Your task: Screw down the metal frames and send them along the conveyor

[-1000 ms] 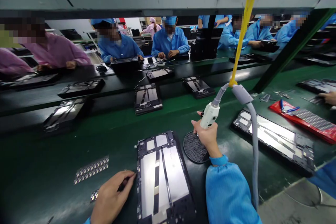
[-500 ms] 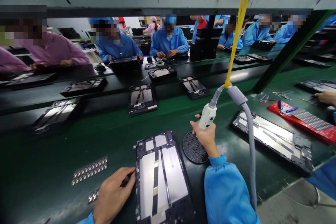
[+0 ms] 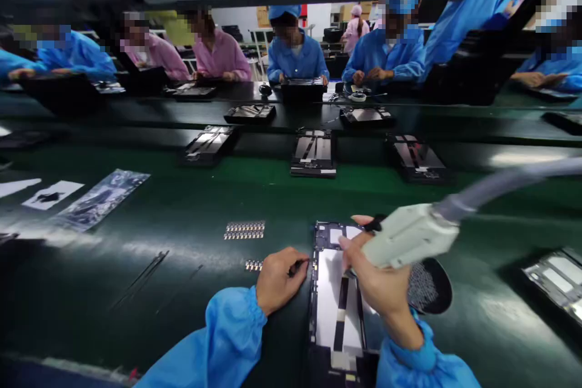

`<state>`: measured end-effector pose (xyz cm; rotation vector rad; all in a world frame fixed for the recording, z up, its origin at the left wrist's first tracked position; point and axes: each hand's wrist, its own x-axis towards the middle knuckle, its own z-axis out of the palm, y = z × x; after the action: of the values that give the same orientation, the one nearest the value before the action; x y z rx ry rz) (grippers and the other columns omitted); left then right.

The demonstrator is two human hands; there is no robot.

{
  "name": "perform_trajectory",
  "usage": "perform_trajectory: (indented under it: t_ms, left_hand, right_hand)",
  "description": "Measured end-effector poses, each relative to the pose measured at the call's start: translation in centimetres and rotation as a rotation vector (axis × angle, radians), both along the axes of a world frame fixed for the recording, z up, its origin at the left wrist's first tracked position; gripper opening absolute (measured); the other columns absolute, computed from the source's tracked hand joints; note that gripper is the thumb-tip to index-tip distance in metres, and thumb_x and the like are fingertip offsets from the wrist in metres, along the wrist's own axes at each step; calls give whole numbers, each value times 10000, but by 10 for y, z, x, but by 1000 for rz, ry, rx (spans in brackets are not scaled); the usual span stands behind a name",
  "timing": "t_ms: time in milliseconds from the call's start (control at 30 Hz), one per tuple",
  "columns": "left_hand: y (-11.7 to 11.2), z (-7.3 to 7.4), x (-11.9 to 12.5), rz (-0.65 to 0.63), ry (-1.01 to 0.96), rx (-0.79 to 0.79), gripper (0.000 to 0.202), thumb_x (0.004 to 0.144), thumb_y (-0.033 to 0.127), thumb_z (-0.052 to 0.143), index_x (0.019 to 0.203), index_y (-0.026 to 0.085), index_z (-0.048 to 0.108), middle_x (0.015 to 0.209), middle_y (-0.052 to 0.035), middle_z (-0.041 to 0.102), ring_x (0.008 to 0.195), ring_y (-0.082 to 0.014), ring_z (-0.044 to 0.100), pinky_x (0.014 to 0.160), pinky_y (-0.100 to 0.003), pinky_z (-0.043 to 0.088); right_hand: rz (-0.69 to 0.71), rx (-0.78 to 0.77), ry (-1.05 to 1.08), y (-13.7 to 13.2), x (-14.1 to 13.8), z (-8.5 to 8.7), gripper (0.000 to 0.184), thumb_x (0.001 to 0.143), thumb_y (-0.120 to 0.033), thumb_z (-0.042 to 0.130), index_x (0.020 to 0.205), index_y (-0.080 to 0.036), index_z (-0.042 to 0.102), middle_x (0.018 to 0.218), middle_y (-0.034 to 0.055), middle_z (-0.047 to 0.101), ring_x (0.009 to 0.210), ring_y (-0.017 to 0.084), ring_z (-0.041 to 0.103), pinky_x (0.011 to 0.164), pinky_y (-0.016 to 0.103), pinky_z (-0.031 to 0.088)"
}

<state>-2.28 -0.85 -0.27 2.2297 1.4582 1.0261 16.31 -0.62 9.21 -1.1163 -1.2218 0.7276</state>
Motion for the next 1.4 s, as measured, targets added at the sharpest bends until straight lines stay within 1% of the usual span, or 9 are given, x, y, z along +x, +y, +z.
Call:
perform_trajectory:
  t_ms: [100, 233, 400, 533, 700, 833, 933, 1233, 1400]
  left_hand:
    - [2, -1, -9, 60, -23, -25, 162, 863, 166, 553, 927, 171, 702, 746, -21, 672, 633, -130, 615, 620, -233, 496]
    - [5, -3, -16, 71, -58, 10, 192, 891, 168, 536, 1014, 150, 683, 814, -42, 684, 714, -151, 649, 675, -253, 534]
    - [5, 0, -14, 25, -154, 128, 222, 940, 173, 463, 1002, 142, 674, 853, -63, 677, 769, -152, 659, 706, -256, 556]
    - [4, 0, -13, -35, -223, 136, 220, 939, 147, 444, 979, 144, 661, 894, -69, 699, 831, -153, 670, 768, -263, 566]
    - [5, -5, -13, 5, -219, 57, 236, 934, 145, 439, 1009, 162, 662, 857, -57, 709, 788, -155, 684, 749, -275, 575]
    - [6, -6, -12, 19, -189, 67, 266, 942, 160, 429, 1080, 157, 656, 841, -60, 704, 769, -161, 686, 741, -285, 581]
    - [7, -6, -12, 19, -180, 80, 274, 942, 153, 425, 1083, 142, 659, 846, -70, 705, 768, -173, 688, 723, -293, 586]
    - [5, -5, -12, 7, -224, 90, 325, 907, 85, 409, 1134, 153, 632, 991, -80, 693, 889, -163, 676, 823, -293, 581]
    - [4, -2, -12, -3, -267, 62, 334, 883, 64, 406, 1132, 150, 612, 970, -79, 705, 896, -169, 682, 831, -300, 577]
  right_hand:
    - [36, -27, -50, 11, -23, -14, 304, 765, -289, 715, 993, -171, 554, 461, -73, 575, 410, 145, 544, 546, 328, 500]
    - [17, -48, -103, 20, -26, -26, 325, 757, -296, 723, 1003, -157, 565, 465, -68, 576, 407, 153, 542, 544, 341, 495]
    - [15, -15, -69, 17, -23, -20, 337, 759, -282, 733, 1016, -158, 554, 458, -73, 570, 392, 145, 528, 516, 319, 459]
    - [25, -11, 1, 17, -32, -15, 353, 764, -254, 737, 1044, -164, 543, 473, -74, 575, 406, 135, 532, 511, 298, 446]
    - [111, -10, 23, 27, -49, -23, 331, 766, -253, 730, 1020, -159, 540, 452, -80, 560, 378, 130, 513, 500, 296, 451]
    - [110, -5, 18, 32, -52, -31, 328, 766, -236, 735, 1021, -162, 543, 464, -81, 570, 385, 121, 524, 519, 284, 459]
    - [107, -8, 18, 33, -50, -34, 339, 767, -232, 738, 1040, -162, 550, 475, -79, 574, 391, 117, 527, 511, 273, 449]
    - [116, -13, -34, 30, -50, -35, 325, 776, -248, 732, 1019, -160, 535, 486, -77, 575, 409, 133, 535, 543, 309, 454]
    - [134, -14, -123, 24, -53, -34, 268, 777, -268, 727, 929, -192, 520, 494, -82, 565, 434, 142, 534, 560, 320, 442]
